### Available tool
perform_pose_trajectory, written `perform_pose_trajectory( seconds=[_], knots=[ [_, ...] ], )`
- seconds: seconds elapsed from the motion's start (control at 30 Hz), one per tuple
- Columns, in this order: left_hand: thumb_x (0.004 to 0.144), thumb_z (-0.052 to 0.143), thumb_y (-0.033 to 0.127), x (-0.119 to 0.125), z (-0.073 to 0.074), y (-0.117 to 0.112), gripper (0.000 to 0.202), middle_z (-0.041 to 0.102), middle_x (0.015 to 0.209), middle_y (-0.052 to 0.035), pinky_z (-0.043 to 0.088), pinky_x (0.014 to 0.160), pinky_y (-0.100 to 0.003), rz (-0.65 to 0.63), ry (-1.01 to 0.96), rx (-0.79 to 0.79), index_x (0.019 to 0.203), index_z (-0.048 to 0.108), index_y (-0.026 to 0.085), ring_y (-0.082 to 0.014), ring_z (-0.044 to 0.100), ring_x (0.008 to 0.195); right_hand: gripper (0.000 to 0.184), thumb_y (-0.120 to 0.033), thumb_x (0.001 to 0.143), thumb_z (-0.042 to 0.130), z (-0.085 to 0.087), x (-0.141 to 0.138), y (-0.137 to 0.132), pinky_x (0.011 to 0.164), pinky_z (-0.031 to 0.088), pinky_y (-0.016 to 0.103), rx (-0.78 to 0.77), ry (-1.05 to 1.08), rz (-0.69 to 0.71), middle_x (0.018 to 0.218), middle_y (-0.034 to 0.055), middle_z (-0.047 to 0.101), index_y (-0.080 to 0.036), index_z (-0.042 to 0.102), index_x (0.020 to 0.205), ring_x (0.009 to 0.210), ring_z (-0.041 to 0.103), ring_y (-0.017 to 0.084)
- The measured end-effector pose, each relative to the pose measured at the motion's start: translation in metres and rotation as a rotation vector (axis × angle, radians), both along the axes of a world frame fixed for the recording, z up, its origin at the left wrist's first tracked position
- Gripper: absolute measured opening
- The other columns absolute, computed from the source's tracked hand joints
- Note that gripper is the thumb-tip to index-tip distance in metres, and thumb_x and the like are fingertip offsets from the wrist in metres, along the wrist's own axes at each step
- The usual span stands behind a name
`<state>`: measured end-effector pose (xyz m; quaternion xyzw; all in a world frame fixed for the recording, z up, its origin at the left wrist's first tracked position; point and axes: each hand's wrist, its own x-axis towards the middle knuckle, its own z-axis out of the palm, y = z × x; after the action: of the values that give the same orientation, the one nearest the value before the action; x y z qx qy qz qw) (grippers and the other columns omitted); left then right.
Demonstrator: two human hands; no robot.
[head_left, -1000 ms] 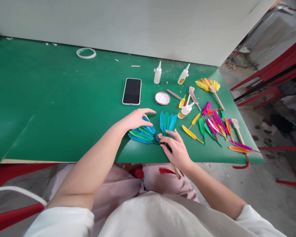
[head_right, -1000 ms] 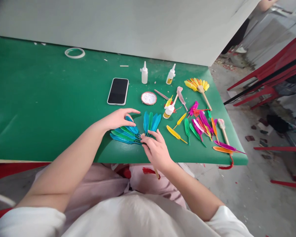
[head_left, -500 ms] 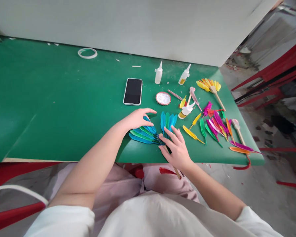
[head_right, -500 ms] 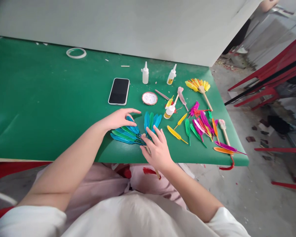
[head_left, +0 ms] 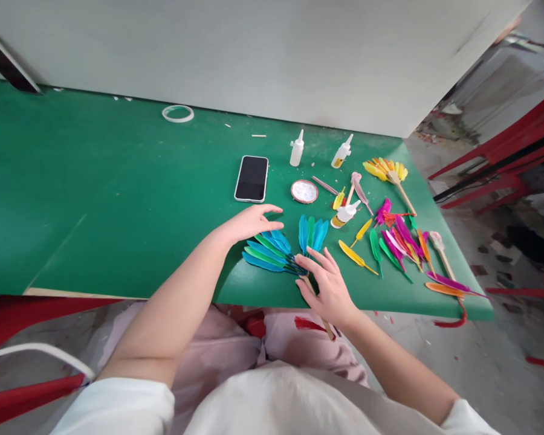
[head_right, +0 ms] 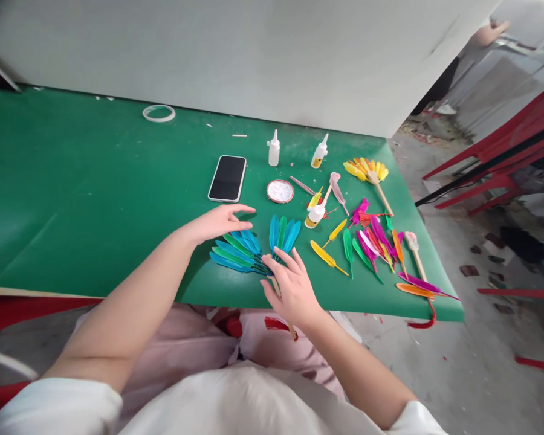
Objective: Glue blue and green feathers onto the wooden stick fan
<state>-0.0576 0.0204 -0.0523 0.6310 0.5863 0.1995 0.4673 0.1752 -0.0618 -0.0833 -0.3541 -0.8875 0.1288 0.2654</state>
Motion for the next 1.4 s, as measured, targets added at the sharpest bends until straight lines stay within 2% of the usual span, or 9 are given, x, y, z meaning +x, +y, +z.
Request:
perform_pose_trajectory(
  seconds=[0.13, 0.37, 0.63, 0.8, 0.9, 1.03, 1.2, 1.3, 1.4],
  knots=[
    [0.064, 0.068, 0.039, 0.003, 0.001, -0.004, 0.06, 0.04, 0.051, 0.0064, 0.031, 0.052, -0.022, -0.04, 0.035, 0.044, 0.12, 0.052, 0.024, -0.0089, 0.036, 0.048, 0.041, -0.022, 0.082, 0.048, 0.0, -0.001, 0.0, 0.106, 0.026, 0.05, 0.016, -0.016, 0.004, 0.113, 0.006, 0.061, -0.019, 0.04, 0.122, 0.124, 0.039, 0.021],
    [0.062, 0.069, 0.035, 0.004, -0.001, -0.003, 0.062, 0.03, 0.05, 0.0079, 0.028, 0.05, -0.022, -0.057, 0.03, 0.042, 0.121, 0.051, 0.022, -0.0077, 0.028, 0.046, 0.041, -0.02, 0.081, 0.046, 0.0, -0.003, 0.001, 0.105, 0.028, 0.049, 0.039, -0.039, 0.003, 0.108, 0.0057, 0.063, -0.02, 0.042, 0.122, 0.121, 0.042, 0.021],
    [0.065, 0.067, 0.036, 0.004, -0.002, -0.003, 0.06, 0.032, 0.052, 0.0076, 0.026, 0.048, -0.022, -0.073, 0.016, 0.01, 0.121, 0.049, 0.025, -0.0073, 0.027, 0.045, 0.04, -0.014, 0.079, 0.042, 0.0, -0.006, 0.0, 0.107, 0.024, 0.05, -0.019, -0.042, -0.022, 0.109, 0.003, 0.062, -0.019, 0.043, 0.119, 0.117, 0.043, 0.022],
    [0.066, 0.066, 0.038, 0.004, -0.002, -0.003, 0.061, 0.03, 0.053, 0.0074, 0.02, 0.044, -0.021, -0.085, 0.009, -0.015, 0.123, 0.048, 0.027, -0.0067, 0.024, 0.043, 0.041, -0.013, 0.078, 0.041, 0.0, -0.006, -0.001, 0.108, 0.023, 0.05, -0.023, -0.053, -0.04, 0.106, 0.0024, 0.063, -0.019, 0.044, 0.119, 0.109, 0.047, 0.02],
    [0.066, 0.066, 0.038, 0.004, -0.002, -0.003, 0.061, 0.03, 0.052, 0.0076, 0.021, 0.044, -0.021, -0.086, 0.013, -0.006, 0.122, 0.048, 0.025, -0.0065, 0.024, 0.043, 0.039, -0.015, 0.079, 0.042, 0.001, -0.007, -0.002, 0.108, 0.023, 0.049, -0.022, -0.06, -0.043, 0.103, 0.0022, 0.064, -0.019, 0.046, 0.118, 0.105, 0.048, 0.02],
    [0.066, 0.066, 0.037, 0.004, -0.003, -0.003, 0.06, 0.031, 0.052, 0.0076, 0.023, 0.045, -0.02, -0.078, 0.024, -0.002, 0.122, 0.048, 0.024, -0.0061, 0.026, 0.044, 0.039, -0.018, 0.08, 0.044, 0.001, -0.006, -0.003, 0.109, 0.022, 0.049, -0.036, -0.066, -0.051, 0.107, 0.0029, 0.063, -0.018, 0.046, 0.12, 0.107, 0.047, 0.02],
    [0.066, 0.067, 0.036, 0.005, -0.003, -0.002, 0.06, 0.03, 0.054, 0.0075, 0.021, 0.044, -0.019, -0.08, 0.018, 0.002, 0.122, 0.048, 0.023, -0.0058, 0.024, 0.045, 0.048, -0.02, 0.08, 0.047, 0.004, -0.002, -0.007, 0.108, 0.023, 0.05, -0.093, -0.092, -0.005, 0.121, 0.0048, 0.055, -0.017, 0.04, 0.127, 0.119, 0.039, 0.023],
    [0.067, 0.067, 0.035, 0.005, -0.003, -0.002, 0.059, 0.031, 0.054, 0.0074, 0.021, 0.045, -0.019, -0.076, 0.016, 0.005, 0.122, 0.048, 0.023, -0.0055, 0.025, 0.046, 0.048, -0.022, 0.081, 0.048, 0.009, 0.003, -0.008, 0.106, 0.025, 0.051, -0.095, -0.065, 0.039, 0.128, 0.0057, 0.049, -0.018, 0.039, 0.128, 0.127, 0.03, 0.026],
    [0.067, 0.066, 0.035, 0.004, -0.005, -0.002, 0.06, 0.031, 0.055, 0.007, 0.019, 0.044, -0.019, -0.088, -0.005, -0.005, 0.123, 0.047, 0.023, -0.0055, 0.025, 0.045, 0.039, -0.016, 0.081, 0.048, 0.016, 0.014, -0.005, 0.101, 0.036, 0.046, -0.002, 0.099, -0.022, 0.118, 0.0056, 0.055, -0.022, 0.049, 0.119, 0.122, 0.039, 0.023]
  ],
)
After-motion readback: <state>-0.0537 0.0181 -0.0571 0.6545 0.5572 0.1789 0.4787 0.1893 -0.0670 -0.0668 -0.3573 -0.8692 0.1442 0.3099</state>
